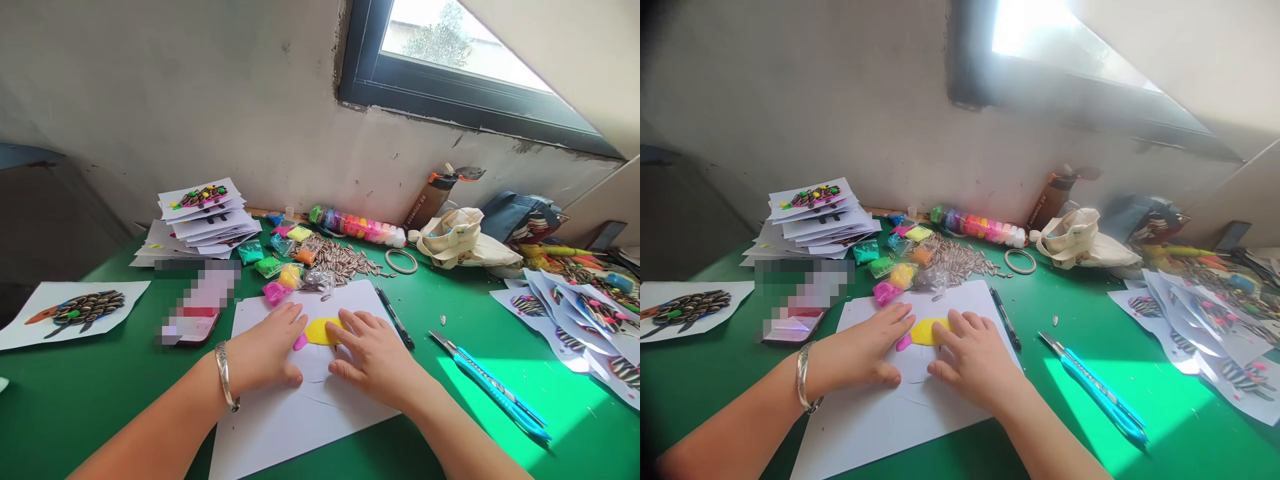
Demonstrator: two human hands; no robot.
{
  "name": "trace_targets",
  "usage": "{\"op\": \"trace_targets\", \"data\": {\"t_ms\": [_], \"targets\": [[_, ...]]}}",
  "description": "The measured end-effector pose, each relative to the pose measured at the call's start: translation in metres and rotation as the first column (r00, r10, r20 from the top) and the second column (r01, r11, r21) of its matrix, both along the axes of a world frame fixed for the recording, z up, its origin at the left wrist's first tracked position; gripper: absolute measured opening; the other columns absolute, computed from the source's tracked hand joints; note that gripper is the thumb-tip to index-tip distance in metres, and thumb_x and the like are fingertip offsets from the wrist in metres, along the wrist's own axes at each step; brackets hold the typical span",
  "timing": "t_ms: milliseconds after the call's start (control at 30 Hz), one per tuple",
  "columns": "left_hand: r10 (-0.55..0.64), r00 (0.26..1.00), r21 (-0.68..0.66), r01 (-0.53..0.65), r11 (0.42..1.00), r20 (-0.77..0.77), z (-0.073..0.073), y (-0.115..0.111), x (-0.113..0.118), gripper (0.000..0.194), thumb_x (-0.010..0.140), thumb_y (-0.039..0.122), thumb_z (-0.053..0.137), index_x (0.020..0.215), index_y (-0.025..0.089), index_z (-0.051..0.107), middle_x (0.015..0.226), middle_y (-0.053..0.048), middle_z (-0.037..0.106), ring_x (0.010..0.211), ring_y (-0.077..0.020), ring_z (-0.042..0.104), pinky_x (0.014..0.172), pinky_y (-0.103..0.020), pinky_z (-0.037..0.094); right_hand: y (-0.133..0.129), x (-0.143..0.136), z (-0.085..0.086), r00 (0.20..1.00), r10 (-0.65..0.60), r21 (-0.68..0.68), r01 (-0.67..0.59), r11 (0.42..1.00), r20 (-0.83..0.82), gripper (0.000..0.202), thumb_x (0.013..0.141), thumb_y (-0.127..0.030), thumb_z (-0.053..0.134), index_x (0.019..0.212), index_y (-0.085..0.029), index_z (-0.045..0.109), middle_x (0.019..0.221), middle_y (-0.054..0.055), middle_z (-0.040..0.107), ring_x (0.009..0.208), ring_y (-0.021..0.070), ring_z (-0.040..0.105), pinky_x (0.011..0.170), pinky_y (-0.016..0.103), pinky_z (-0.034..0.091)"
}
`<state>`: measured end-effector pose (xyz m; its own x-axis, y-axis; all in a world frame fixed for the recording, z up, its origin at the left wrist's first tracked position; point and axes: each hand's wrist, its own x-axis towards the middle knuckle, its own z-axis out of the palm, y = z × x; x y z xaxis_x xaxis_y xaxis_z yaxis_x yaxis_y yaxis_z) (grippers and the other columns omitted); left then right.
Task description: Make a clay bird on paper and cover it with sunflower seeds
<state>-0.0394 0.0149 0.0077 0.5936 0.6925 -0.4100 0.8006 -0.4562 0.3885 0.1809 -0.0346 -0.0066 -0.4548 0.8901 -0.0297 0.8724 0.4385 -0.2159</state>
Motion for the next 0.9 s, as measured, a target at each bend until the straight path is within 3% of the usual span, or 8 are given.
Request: {"op": "trace_targets", "data": {"t_ms": [133,333,700,900], "targets": [[0.006,0.999,-0.002,-0.006,1.0,0.032,-0.001,0.0,-0.001,0.088,0.063,0.038,0.073,0.14,0.012,0.039,0.155,-0.02,0.022,0.144,-0.0374,0.013,0.113,-0.051,0.027,0.001,-0.002,0.0,1.0,-0.011,-0.007,0.011,1.0,0.02,0.039,0.091,-0.054,0.048,0.12,-0.03,0.055,0.125,0.008,0.054,0.11,0.0279,0.049,0.093,0.047,0.042],[0.016,0.999,-0.015,-0.015,1.0,0.043,-0.003,0.0,-0.002,0.087,0.064,0.037,0.074,0.14,0.013,0.039,0.156,-0.019,0.021,0.145,-0.0361,0.011,0.114,-0.05,0.024,-0.002,-0.003,-0.003,0.999,0.009,0.005,-0.009,1.0,0.041,0.051,0.089,-0.058,0.046,0.135,-0.035,0.044,0.135,0.01,0.047,0.118,0.0331,0.045,0.094,0.052,0.04],[0.003,0.999,-0.002,-0.003,1.0,0.039,-0.003,0.0,-0.002,0.087,0.063,0.039,0.074,0.14,0.014,0.04,0.155,-0.019,0.022,0.144,-0.0356,0.013,0.114,-0.049,0.024,-0.003,-0.006,-0.003,0.999,-0.01,-0.002,0.01,1.0,0.052,0.053,0.089,-0.059,0.045,0.136,-0.034,0.045,0.14,0.01,0.045,0.12,0.0337,0.044,0.095,0.053,0.039],[-0.002,0.999,-0.01,0.002,1.0,0.037,-0.001,0.0,-0.001,0.087,0.063,0.039,0.074,0.139,0.013,0.04,0.155,-0.019,0.023,0.144,-0.0362,0.014,0.114,-0.049,0.025,0.003,0.011,-0.005,0.998,0.01,-0.087,-0.015,0.996,-0.056,0.059,0.09,-0.06,0.045,0.143,-0.034,0.04,0.146,0.007,0.042,0.126,0.0334,0.04,0.102,0.054,0.034]]}}
